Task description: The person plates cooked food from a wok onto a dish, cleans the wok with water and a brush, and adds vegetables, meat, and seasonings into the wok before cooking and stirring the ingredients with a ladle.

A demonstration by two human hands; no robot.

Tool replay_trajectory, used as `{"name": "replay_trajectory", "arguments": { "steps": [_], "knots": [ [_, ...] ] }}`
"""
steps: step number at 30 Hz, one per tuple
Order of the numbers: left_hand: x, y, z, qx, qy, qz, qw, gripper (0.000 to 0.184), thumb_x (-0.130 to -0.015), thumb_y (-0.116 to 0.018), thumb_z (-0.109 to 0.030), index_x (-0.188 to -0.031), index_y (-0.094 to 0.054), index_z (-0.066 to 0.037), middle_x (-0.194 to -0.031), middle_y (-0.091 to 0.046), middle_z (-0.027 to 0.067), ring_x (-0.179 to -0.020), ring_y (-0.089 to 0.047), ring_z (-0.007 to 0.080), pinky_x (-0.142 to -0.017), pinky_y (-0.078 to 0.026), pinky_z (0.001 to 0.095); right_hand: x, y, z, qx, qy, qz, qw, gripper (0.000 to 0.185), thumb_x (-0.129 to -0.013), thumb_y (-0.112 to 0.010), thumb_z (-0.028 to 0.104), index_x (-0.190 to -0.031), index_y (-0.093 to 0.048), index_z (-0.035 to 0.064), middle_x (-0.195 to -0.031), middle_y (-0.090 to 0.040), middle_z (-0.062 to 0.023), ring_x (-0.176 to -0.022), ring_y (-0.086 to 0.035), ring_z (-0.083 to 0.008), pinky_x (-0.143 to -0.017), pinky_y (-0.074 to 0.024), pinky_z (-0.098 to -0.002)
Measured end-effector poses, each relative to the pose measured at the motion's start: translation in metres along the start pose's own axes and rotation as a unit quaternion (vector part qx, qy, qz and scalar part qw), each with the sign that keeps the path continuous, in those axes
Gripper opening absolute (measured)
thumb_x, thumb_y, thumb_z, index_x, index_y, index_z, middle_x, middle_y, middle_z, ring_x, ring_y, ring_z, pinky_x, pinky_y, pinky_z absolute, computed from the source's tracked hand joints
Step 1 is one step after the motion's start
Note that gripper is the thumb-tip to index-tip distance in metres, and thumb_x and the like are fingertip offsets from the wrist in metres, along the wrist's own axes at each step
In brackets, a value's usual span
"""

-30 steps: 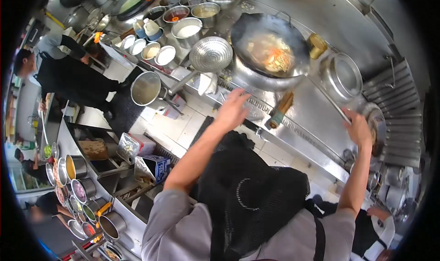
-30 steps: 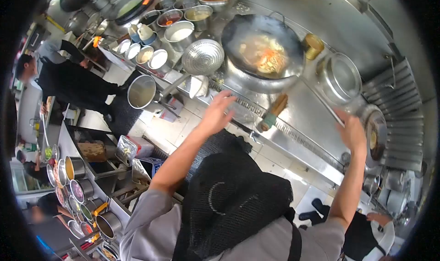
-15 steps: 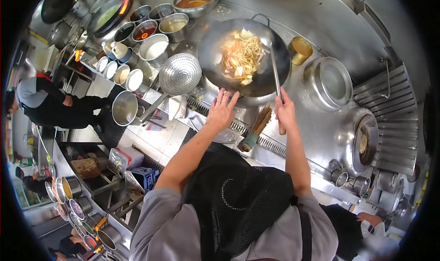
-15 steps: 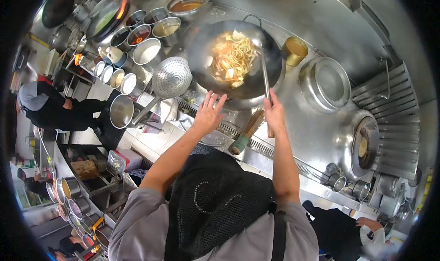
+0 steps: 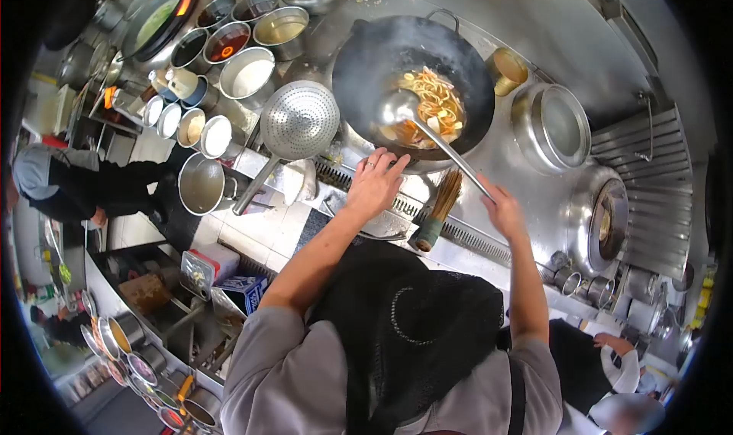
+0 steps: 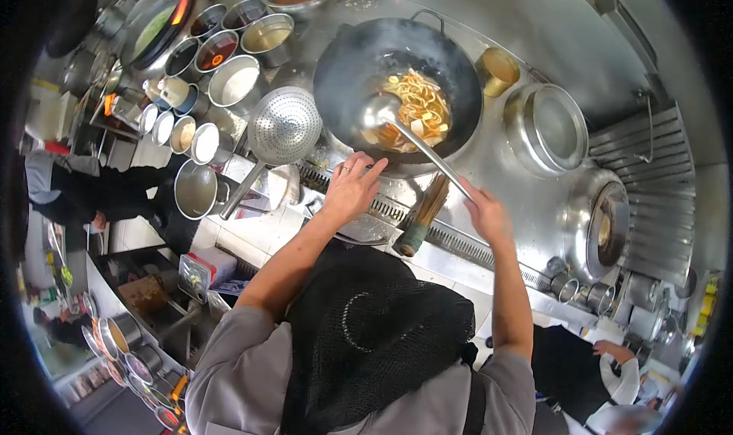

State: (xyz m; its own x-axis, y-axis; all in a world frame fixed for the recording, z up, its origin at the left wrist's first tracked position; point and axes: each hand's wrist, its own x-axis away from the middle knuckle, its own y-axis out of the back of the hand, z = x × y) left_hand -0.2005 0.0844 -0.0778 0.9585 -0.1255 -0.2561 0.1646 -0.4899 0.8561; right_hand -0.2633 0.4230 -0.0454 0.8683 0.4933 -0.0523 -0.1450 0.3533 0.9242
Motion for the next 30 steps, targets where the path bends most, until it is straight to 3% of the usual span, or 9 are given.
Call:
{"name": "replay_trajectory", "arguments": {
  "steps": [5,12,15,17,18,21,25,28,30],
  "knots": [
    [-0.001,0.003,0.016,0.017,-0.052,0.016,0.998,0.061,-0.085,-0.068,-0.018,-0.143,-0.048,-0.015,-0.128,-0.051,0.0074,-0.130,-0.043,0.0296,-0.102,-0.040,0.0470,0.042,0.091,0.076,0.202,-0.095,0.025,0.975,0.043,-0.092,-0.065,0.018,-0.134,-0.060,0.0290,-0.089,-0.063,-0.0094,-0.073,-0.064,-0.0342,-0.064,-0.0529,-0.0460],
    [-0.004,0.008,0.029,0.049,-0.104,0.026,0.993,0.064,-0.084,-0.067,-0.017,-0.144,-0.045,-0.012,-0.128,-0.050,0.0085,-0.130,-0.042,0.0305,-0.102,-0.040,0.0479,0.051,0.195,0.207,0.187,-0.263,0.056,0.945,0.048,-0.084,-0.068,0.005,-0.130,-0.065,0.0174,-0.090,-0.065,-0.0141,-0.081,-0.065,-0.0349,-0.074,-0.0511,-0.0441],
    [-0.005,0.011,0.033,0.060,-0.114,0.032,0.991,0.065,-0.083,-0.066,-0.016,-0.144,-0.044,-0.011,-0.127,-0.050,0.0096,-0.130,-0.042,0.0315,-0.102,-0.040,0.0483,0.065,0.163,0.173,0.083,-0.206,0.035,0.974,0.049,-0.085,-0.068,0.005,-0.132,-0.063,0.0161,-0.094,-0.067,-0.0199,-0.086,-0.066,-0.0386,-0.078,-0.0508,-0.0462],
    [-0.006,0.011,0.035,0.049,-0.120,0.041,0.991,0.066,-0.082,-0.066,-0.014,-0.144,-0.044,-0.010,-0.127,-0.050,0.0105,-0.130,-0.042,0.0322,-0.101,-0.041,0.0486,0.053,0.125,0.156,0.118,-0.252,0.075,0.958,0.052,-0.087,-0.067,0.008,-0.137,-0.058,0.0167,-0.101,-0.067,-0.0259,-0.091,-0.065,-0.0427,-0.082,-0.0511,-0.0470],
    [-0.006,0.010,0.036,0.047,-0.118,0.036,0.991,0.066,-0.082,-0.066,-0.014,-0.144,-0.044,-0.010,-0.127,-0.050,0.0105,-0.130,-0.042,0.0322,-0.101,-0.041,0.0486,0.040,0.103,0.154,0.137,-0.279,0.095,0.946,0.055,-0.088,-0.066,0.008,-0.140,-0.055,0.0181,-0.102,-0.067,-0.0263,-0.091,-0.065,-0.0430,-0.082,-0.0509,-0.0476],
    [-0.005,0.012,0.033,0.035,-0.114,0.037,0.992,0.067,-0.082,-0.066,-0.014,-0.144,-0.043,-0.010,-0.129,-0.049,0.0116,-0.132,-0.041,0.0328,-0.101,-0.041,0.0491,0.029,0.006,0.079,0.017,-0.158,-0.023,0.987,0.056,-0.089,-0.066,0.010,-0.142,-0.053,0.0219,-0.096,-0.067,-0.0249,-0.087,-0.065,-0.0433,-0.079,-0.0515,-0.0489],
    [-0.005,0.016,0.025,0.024,-0.094,0.077,0.992,0.072,-0.082,-0.067,-0.014,-0.147,-0.038,-0.010,-0.131,-0.047,0.0128,-0.133,-0.040,0.0339,-0.104,-0.041,0.0492,-0.019,-0.058,0.069,-0.059,-0.152,-0.046,0.985,0.055,-0.090,-0.066,0.013,-0.143,-0.051,0.0176,-0.096,-0.067,-0.0256,-0.087,-0.064,-0.0443,-0.080,-0.0518,-0.0480],
    [-0.004,0.016,0.016,0.006,-0.061,0.089,0.994,0.076,-0.081,-0.069,-0.015,-0.149,-0.036,-0.011,-0.133,-0.046,0.0136,-0.135,-0.038,0.0350,-0.104,-0.041,0.0493,-0.040,-0.074,0.074,-0.220,-0.128,-0.084,0.963,0.052,-0.092,-0.066,0.016,-0.142,-0.053,0.0144,-0.104,-0.068,-0.0247,-0.091,-0.068,-0.0352,-0.084,-0.0518,-0.0394],
    [-0.003,0.015,0.010,0.001,-0.056,0.080,0.995,0.076,-0.081,-0.069,-0.015,-0.150,-0.036,-0.011,-0.134,-0.045,0.0136,-0.136,-0.038,0.0354,-0.104,-0.041,0.0495,-0.049,-0.047,0.089,-0.313,-0.267,0.015,0.911,0.050,-0.094,-0.066,0.019,-0.141,-0.054,0.0119,-0.115,-0.069,-0.0220,-0.096,-0.067,-0.0228,-0.088,-0.0495,-0.0326]
  ]
}}
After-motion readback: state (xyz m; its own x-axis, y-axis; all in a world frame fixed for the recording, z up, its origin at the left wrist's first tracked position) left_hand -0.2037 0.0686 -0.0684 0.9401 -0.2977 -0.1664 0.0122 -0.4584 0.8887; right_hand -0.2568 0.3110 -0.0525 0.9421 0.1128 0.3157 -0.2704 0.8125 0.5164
